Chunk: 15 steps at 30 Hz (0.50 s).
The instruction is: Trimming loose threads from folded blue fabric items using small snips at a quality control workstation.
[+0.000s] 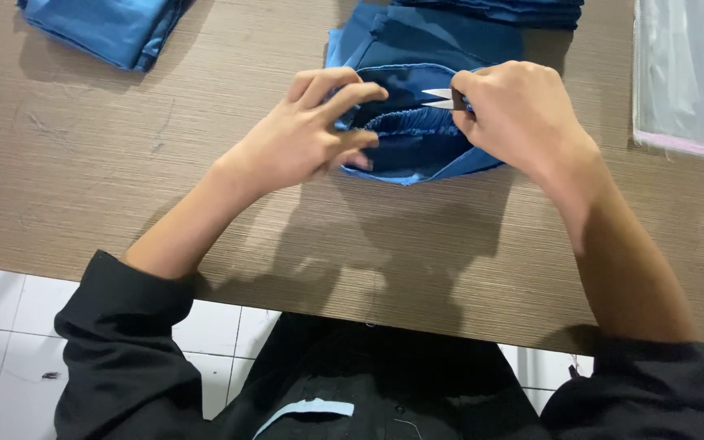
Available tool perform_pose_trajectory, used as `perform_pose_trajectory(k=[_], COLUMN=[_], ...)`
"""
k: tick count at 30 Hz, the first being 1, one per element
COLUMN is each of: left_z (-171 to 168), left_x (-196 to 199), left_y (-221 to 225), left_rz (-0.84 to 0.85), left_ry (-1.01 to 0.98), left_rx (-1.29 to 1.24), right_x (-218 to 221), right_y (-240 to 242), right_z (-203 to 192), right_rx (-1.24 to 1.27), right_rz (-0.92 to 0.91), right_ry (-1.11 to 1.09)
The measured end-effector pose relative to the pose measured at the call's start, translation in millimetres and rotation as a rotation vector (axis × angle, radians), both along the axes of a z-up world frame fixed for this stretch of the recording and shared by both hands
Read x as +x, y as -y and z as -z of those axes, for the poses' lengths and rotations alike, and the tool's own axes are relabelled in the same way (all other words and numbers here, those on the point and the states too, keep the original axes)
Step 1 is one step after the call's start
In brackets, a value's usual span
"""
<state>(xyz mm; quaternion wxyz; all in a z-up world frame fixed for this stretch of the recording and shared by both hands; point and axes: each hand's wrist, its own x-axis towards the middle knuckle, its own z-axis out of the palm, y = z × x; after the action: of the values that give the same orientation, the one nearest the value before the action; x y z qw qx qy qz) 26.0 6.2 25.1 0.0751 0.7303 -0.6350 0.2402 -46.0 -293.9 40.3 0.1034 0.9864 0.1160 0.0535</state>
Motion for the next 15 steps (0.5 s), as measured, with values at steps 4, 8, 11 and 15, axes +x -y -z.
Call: perform_pose_trajectory(k=[4,8,11,15], left_z=[10.4,20.5,24.9,1.1], left_x=[2.9,15.2,20.9,8.0], left_y=[2.6,2.7,-0.7,0.5], left_rz=[0.029,0.0,-0.052,-0.036], left_ry=[-0.043,-0.153,-0.175,-0.269], left_rx=[0.066,-0.131,-0.175,-0.235], right_x=[2.2,-0.3,-1.0,-3.0], right_y=[4.3,5.5,6.6,11.6], right_z=[4.7,0.8,-4.5,-19.5], right_rx=[0.003,0.063,0.094,0.366], right_rz=[-0.05,-0.061,-0.058,-0.154], right_ry=[0.085,0.055,0.018,-0.066])
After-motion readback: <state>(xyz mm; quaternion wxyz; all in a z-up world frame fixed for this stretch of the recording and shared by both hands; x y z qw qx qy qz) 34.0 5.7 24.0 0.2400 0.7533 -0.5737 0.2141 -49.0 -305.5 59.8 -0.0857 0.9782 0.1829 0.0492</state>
